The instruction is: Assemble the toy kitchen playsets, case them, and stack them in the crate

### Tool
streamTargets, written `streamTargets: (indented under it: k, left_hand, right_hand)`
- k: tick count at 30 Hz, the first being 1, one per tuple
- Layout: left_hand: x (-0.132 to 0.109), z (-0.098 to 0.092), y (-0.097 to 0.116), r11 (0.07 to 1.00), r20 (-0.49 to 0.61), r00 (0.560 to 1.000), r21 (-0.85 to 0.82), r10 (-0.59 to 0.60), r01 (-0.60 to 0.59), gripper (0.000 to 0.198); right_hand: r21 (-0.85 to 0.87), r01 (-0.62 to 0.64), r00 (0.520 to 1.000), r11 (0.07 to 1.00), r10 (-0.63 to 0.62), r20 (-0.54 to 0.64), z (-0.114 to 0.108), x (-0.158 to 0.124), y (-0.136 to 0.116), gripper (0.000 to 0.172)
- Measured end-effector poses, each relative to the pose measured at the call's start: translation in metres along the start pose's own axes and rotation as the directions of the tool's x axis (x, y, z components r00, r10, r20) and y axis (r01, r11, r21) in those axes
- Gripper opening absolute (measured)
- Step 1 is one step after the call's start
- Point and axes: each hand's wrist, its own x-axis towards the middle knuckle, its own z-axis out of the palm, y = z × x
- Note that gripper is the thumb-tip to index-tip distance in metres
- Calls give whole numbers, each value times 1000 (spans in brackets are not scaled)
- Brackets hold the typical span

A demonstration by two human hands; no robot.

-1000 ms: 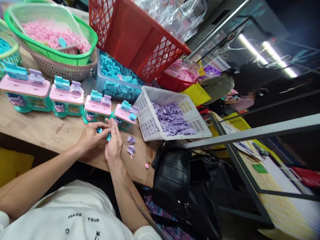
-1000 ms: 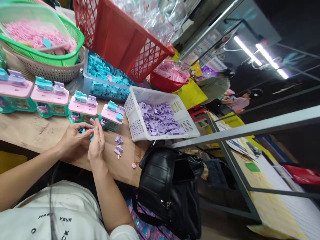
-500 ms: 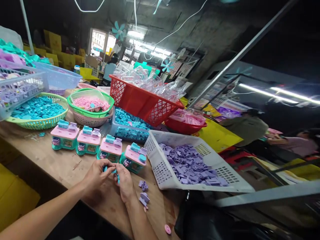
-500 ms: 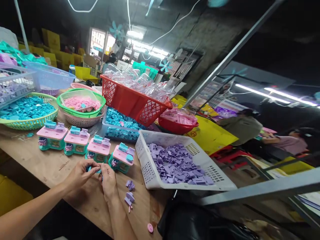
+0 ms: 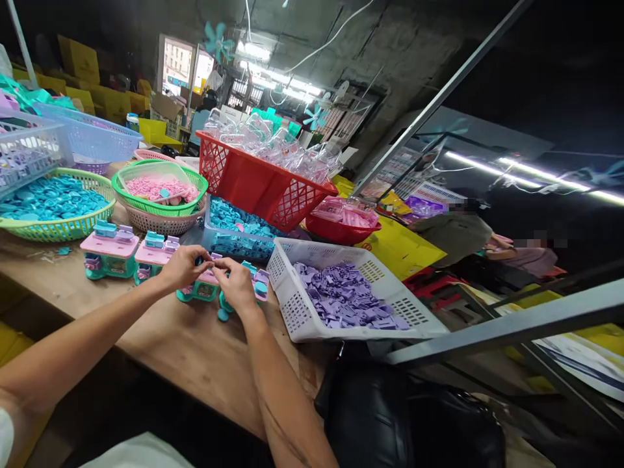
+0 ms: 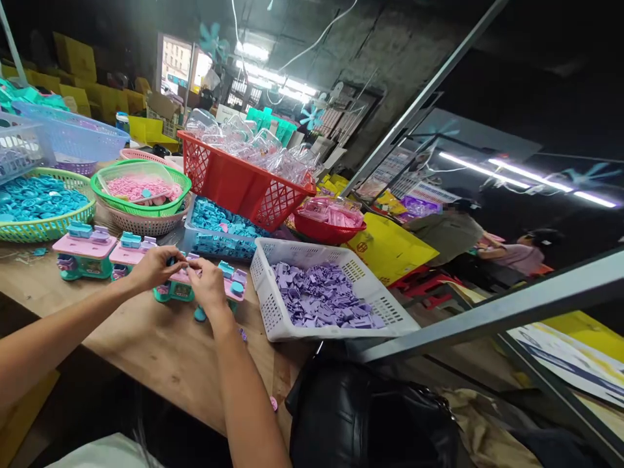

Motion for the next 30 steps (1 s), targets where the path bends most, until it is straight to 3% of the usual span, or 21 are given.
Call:
streamTargets:
  k: [3, 5, 11, 15, 21, 25, 30]
  left_hand:
    - [12, 3, -8, 984, 59, 998, 175, 30, -40, 18]
    - [16, 3, -10, 962, 93, 995, 263, 45, -68, 19]
    - [21, -1, -4, 939, 175, 984, 331, 41, -98, 23]
    - [22, 2, 8, 906, 208, 978, 412, 8, -95, 23]
    - [24, 8, 24, 814, 269, 959, 575, -89, -85, 25]
    - [18, 14, 26, 751, 200, 970, 660, -140, -28, 29]
    - [9, 20, 18, 810, 82, 992, 586, -92, 26, 27]
  right_hand:
    - [-247, -3, 998, 969, 18, 59, 1, 14, 2, 21]
    - [-316, 13, 997, 949, 10, 71, 0, 18, 4, 21]
    - [-184, 30, 998, 982, -18, 65, -9, 18, 10, 18]
    - [-261, 33, 999, 965, -39, -16, -18, 17, 14, 17]
    - [-304, 0, 999, 953, -10, -32, -20, 15, 14, 19]
    - [-356, -18, 1000, 934, 18, -4, -24, 14, 8, 20]
    - [-360, -19, 1000, 933, 24, 9, -35, 15, 1, 22]
